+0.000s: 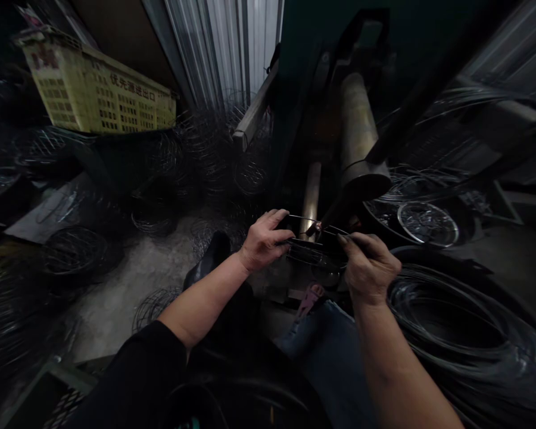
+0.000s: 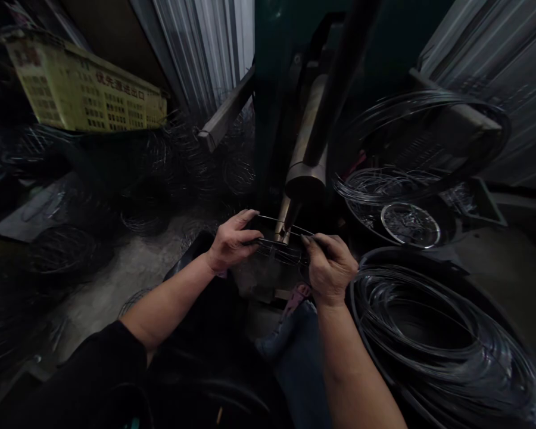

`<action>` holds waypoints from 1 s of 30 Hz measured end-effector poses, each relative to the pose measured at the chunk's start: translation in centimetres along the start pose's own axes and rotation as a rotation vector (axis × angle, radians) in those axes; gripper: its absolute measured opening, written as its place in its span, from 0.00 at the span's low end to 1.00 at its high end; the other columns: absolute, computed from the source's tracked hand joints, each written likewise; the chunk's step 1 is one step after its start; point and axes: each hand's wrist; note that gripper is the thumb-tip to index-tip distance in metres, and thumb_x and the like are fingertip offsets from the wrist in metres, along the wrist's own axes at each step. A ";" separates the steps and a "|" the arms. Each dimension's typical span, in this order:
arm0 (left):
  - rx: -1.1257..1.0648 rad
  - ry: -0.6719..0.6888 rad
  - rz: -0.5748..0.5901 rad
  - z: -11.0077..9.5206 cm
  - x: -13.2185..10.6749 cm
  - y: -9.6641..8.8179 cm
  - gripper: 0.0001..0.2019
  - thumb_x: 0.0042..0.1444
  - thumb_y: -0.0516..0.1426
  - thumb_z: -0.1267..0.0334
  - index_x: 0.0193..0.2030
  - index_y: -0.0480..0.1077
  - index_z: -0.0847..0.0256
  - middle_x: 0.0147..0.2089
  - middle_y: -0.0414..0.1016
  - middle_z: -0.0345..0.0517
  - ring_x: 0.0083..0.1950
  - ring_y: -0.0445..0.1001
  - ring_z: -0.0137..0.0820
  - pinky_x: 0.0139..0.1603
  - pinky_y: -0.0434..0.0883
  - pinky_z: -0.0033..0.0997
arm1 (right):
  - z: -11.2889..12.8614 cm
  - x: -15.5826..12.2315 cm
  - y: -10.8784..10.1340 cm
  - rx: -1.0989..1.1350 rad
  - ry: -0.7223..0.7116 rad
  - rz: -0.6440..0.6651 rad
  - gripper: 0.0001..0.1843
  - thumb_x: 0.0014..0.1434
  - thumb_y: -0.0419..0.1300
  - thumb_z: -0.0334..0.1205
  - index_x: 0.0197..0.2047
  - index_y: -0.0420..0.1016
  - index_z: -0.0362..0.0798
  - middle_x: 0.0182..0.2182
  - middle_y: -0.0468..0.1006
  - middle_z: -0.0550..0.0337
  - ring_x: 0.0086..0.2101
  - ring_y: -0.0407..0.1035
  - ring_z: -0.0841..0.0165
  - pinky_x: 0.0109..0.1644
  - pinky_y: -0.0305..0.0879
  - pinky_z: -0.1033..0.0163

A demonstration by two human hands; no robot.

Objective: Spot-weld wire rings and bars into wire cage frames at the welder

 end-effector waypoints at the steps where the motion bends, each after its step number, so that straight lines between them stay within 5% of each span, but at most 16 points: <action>1: -0.002 -0.009 0.003 0.0 0.1 0.0 0.07 0.52 0.61 0.66 0.37 0.79 0.57 0.61 0.70 0.54 0.60 0.70 0.44 0.62 0.66 0.51 | -0.1 0.1 0.1 -0.002 0.004 0.002 0.11 0.51 0.67 0.46 0.27 0.74 0.48 0.24 0.70 0.62 0.26 0.65 0.70 0.31 0.62 0.63; 14: -0.040 -0.008 -0.016 0.6 0.3 0.5 0.08 0.53 0.60 0.64 0.40 0.78 0.59 0.60 0.70 0.54 0.59 0.71 0.40 0.61 0.69 0.44 | -0.8 0.1 0.6 0.041 0.030 -0.016 0.12 0.49 0.68 0.47 0.26 0.76 0.47 0.25 0.71 0.62 0.27 0.66 0.69 0.33 0.63 0.62; 18: 0.004 0.011 -0.178 -0.8 -0.7 -0.6 0.21 0.50 0.63 0.63 0.53 0.74 0.62 0.61 0.69 0.58 0.65 0.64 0.45 0.65 0.63 0.51 | -2.2 -0.1 -0.9 0.090 0.101 -0.047 0.14 0.48 0.68 0.49 0.33 0.78 0.48 0.32 0.76 0.59 0.35 0.72 0.65 0.42 0.68 0.57; 21: -0.055 -0.170 -0.304 -3.5 -3.2 0.1 0.22 0.48 0.66 0.61 0.52 0.74 0.61 0.55 0.74 0.55 0.60 0.69 0.43 0.63 0.65 0.49 | -4.6 -0.4 -3.3 0.228 0.216 0.011 0.17 0.43 0.71 0.46 0.36 0.79 0.48 0.42 0.78 0.55 0.44 0.72 0.60 0.48 0.69 0.54; 25: -0.593 -0.710 -0.196 -6.9 -5.9 5.3 0.24 0.45 0.68 0.61 0.50 0.73 0.61 0.47 0.77 0.49 0.46 0.76 0.34 0.52 0.74 0.38 | -7.9 -0.6 -5.2 0.348 0.459 0.135 0.17 0.34 0.74 0.44 0.28 0.79 0.46 0.38 0.79 0.51 0.39 0.74 0.59 0.46 0.70 0.51; 27: -0.847 -0.907 -0.246 -7.7 -5.6 8.4 0.30 0.41 0.69 0.61 0.53 0.70 0.62 0.49 0.76 0.49 0.47 0.76 0.33 0.51 0.74 0.36 | -8.8 -0.5 -5.3 0.354 0.489 0.099 0.16 0.30 0.75 0.42 0.25 0.79 0.46 0.36 0.79 0.52 0.38 0.73 0.60 0.46 0.70 0.52; 30: -1.074 -1.001 -0.421 -8.3 -3.5 11.3 0.31 0.36 0.71 0.64 0.50 0.69 0.63 0.49 0.76 0.49 0.47 0.75 0.32 0.52 0.71 0.34 | -8.9 -0.4 -5.1 0.357 0.500 0.101 0.15 0.28 0.75 0.40 0.23 0.79 0.46 0.35 0.79 0.53 0.37 0.73 0.62 0.43 0.70 0.55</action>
Point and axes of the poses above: each hand's wrist, its own x-axis towards the middle knuckle, its own y-axis out of the palm, z = x × y
